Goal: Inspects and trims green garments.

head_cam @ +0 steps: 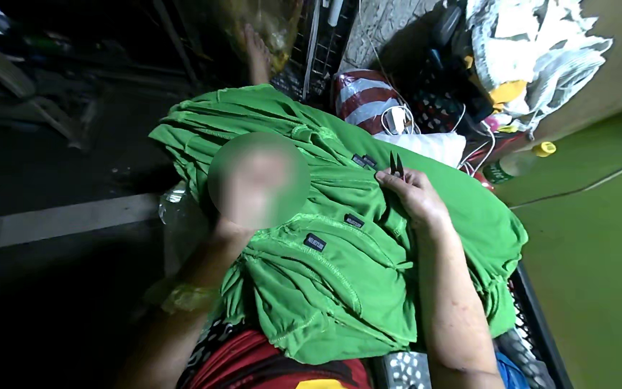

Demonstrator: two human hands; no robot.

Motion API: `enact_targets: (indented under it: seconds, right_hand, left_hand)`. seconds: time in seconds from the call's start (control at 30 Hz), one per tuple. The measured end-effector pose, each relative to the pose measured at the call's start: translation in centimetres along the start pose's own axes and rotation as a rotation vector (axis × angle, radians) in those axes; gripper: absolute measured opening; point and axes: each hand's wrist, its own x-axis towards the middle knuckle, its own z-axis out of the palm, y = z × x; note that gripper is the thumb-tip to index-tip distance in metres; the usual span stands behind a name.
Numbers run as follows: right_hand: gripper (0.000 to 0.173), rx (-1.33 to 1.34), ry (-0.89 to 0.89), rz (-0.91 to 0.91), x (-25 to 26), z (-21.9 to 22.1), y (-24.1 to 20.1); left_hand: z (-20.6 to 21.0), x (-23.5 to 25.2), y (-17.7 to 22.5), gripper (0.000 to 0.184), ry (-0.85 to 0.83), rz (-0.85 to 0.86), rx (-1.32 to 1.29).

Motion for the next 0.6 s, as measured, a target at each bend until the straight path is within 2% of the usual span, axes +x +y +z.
enact_targets:
  seconds: [0.13, 0.27, 0.37, 0.4, 0.47, 0.53, 0.6]
  right_hand:
    - [0.016, -0.067, -0.001, -0.081, 0.1, -0.2, 0.4]
    - [0.015, -0.332, 0.071, -0.386, -1.9, 1.0, -0.2]
    - [0.018, -0.375, 0.130, -0.611, -2.9, 2.6, -1.9]
    - [0.017, -0.351, 0.094, -0.653, -3.1, 3.4, -2.7]
    - [0.015, -0.231, -0.089, -0.642, -3.6, 5.4, -4.1]
    - [0.012, -0.052, -0.305, -0.518, -3.4, 8.1, -5.1]
    - [0.015, 0.062, -0.453, -0.387, -2.9, 11.1, -5.8]
  left_hand:
    - [-0.8, 0.0, 0.2, 0.015, -0.014, -0.013, -0.318]
    - [-3.1, -0.4, 0.6, 0.017, -0.017, -0.040, -0.467]
    - [-4.5, -0.1, 1.4, 0.019, 0.054, -0.007, -0.523]
    - [-4.6, 0.1, 1.8, 0.019, 0.083, 0.000, -0.557]
    - [-4.5, 0.3, 3.0, 0.019, 0.146, -0.006, -0.671]
    - [-4.6, 0.4, 4.7, 0.021, 0.194, 0.023, -0.824]
    - [-4.7, 0.1, 6.6, 0.022, 0.179, 0.111, -0.925]
